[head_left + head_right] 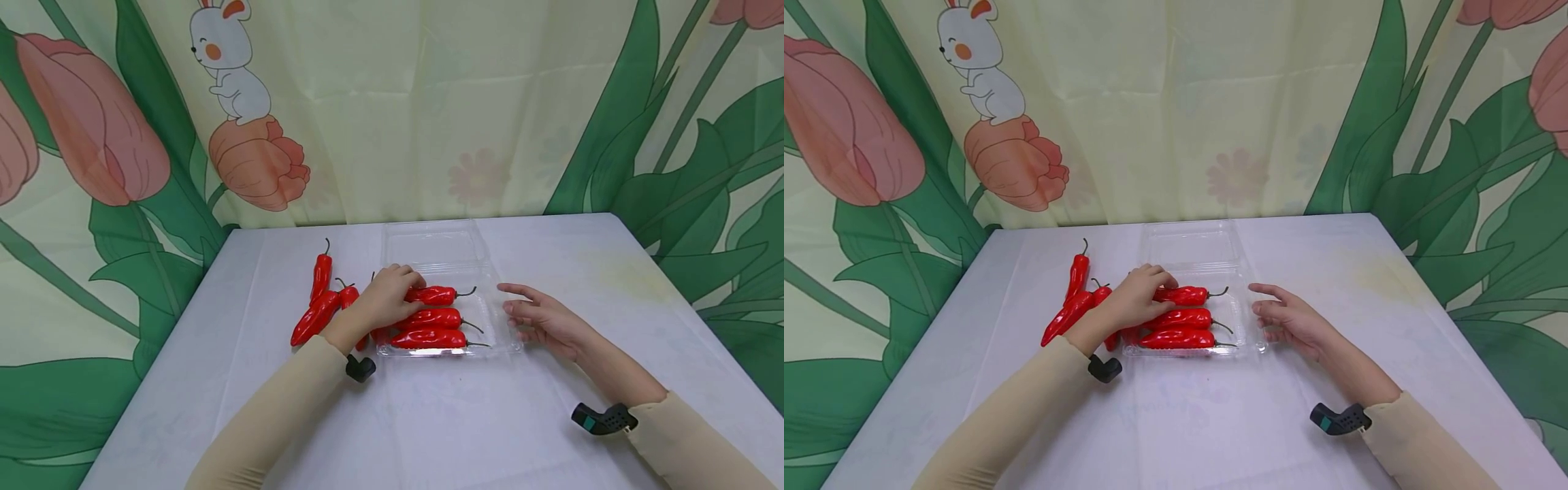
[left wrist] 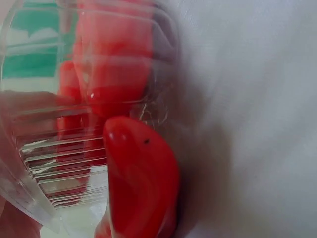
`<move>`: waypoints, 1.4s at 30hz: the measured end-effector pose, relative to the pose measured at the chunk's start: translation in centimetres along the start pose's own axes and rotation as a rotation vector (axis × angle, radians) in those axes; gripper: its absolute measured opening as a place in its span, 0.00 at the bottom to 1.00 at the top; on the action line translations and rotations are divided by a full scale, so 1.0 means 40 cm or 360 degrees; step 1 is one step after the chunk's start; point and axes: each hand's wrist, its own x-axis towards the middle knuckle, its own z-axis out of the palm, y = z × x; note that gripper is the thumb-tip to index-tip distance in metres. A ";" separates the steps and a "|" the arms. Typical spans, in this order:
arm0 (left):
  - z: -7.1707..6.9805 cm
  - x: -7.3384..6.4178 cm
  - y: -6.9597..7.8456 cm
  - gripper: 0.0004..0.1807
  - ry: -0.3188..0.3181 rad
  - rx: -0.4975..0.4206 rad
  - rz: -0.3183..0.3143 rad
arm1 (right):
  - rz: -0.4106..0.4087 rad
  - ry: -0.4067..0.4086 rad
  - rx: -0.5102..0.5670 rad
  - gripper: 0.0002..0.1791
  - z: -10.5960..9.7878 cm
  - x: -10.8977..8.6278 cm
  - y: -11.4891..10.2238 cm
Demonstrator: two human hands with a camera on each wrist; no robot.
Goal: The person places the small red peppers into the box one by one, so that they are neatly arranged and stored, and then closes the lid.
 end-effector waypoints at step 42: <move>-0.014 -0.070 -0.049 0.17 0.0277 -0.0167 0.0025 | -0.0014 -0.0013 0.0021 0.36 0.003 0.007 0.007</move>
